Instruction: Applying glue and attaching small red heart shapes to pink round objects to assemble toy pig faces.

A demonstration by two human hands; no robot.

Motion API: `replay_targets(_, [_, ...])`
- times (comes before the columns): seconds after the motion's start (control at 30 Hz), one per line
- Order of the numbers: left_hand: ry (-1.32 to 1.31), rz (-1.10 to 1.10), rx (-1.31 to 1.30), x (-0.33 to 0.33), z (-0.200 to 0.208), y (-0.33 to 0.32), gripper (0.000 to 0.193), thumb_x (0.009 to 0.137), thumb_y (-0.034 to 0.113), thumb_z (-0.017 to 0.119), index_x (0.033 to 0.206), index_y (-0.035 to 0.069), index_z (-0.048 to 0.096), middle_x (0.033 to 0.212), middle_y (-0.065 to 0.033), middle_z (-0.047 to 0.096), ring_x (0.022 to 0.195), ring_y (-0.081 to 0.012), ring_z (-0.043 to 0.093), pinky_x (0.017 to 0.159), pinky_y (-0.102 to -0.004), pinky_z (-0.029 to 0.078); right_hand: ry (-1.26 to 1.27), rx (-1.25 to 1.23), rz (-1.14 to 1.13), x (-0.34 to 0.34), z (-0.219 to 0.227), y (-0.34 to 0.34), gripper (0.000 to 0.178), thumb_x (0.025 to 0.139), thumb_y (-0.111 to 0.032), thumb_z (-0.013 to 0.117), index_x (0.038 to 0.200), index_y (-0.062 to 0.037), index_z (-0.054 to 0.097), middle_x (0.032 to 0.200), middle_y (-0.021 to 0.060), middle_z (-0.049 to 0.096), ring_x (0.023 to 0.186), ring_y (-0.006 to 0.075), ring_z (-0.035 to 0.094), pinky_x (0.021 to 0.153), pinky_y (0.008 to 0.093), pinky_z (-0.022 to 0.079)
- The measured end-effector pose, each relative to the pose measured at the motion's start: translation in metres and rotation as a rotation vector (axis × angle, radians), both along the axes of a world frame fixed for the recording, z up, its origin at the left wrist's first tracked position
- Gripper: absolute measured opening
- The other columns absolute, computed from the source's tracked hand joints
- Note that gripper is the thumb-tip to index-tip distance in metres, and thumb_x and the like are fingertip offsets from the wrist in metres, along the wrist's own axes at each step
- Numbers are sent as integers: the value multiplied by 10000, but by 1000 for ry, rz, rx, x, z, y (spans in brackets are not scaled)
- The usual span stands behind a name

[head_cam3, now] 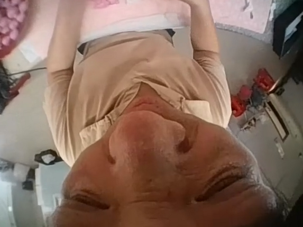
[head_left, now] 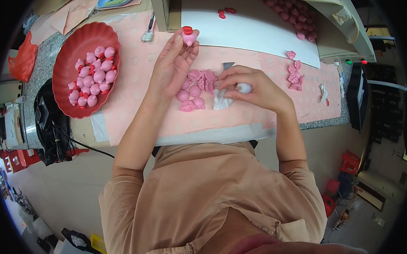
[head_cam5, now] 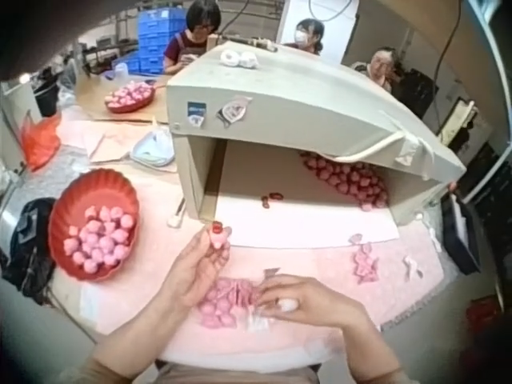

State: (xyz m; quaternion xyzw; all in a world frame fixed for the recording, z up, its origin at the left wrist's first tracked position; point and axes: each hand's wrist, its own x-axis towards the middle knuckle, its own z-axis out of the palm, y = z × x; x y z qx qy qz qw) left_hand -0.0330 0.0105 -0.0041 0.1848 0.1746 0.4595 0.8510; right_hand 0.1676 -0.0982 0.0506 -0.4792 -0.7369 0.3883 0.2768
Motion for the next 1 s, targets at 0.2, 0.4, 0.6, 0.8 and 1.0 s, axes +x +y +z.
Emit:
replay_targets(0.2, [110,-82,89,5,3,-4,332,960,181,543,1230,-10,514,1159,-142,596,1026,-198,615,935,-305,515,441,-142,-550,-16,-5,37,244,889,-147,647,1095,-17,660,891,16,656,765,84,581,716,229,491])
replay_targets(0.4, [260,-115,78,8,-1,-3,304,938,129,576,1204,-13,542,1101,-128,630,937,-177,653,875,-283,550,654,-198,-540,-26,-23,54,288,888,-148,648,1132,4,641,925,57,670,796,94,613,731,235,506])
replay_targets(0.6, [464,-135,131,7,-3,-4,282,916,94,603,1175,-11,569,1059,-113,653,939,-143,647,856,-247,547,716,-282,-572,-23,-38,54,303,890,-121,640,1157,21,618,959,72,673,867,126,632,824,269,511])
replay_targets(0.8, [511,-125,187,9,-4,-2,282,913,72,595,1179,-19,577,1110,-101,632,979,-157,638,885,-262,546,817,-328,-544,-19,-43,57,309,867,-120,664,1138,24,630,1017,95,669,929,153,626,835,268,484])
replay_targets(1.0, [518,-127,150,9,-7,0,271,913,53,588,1171,-26,582,1113,-104,630,989,-162,636,897,-265,541,832,-369,-534,-21,-38,56,313,866,-116,662,1135,41,625,1010,101,665,926,164,619,863,288,480])
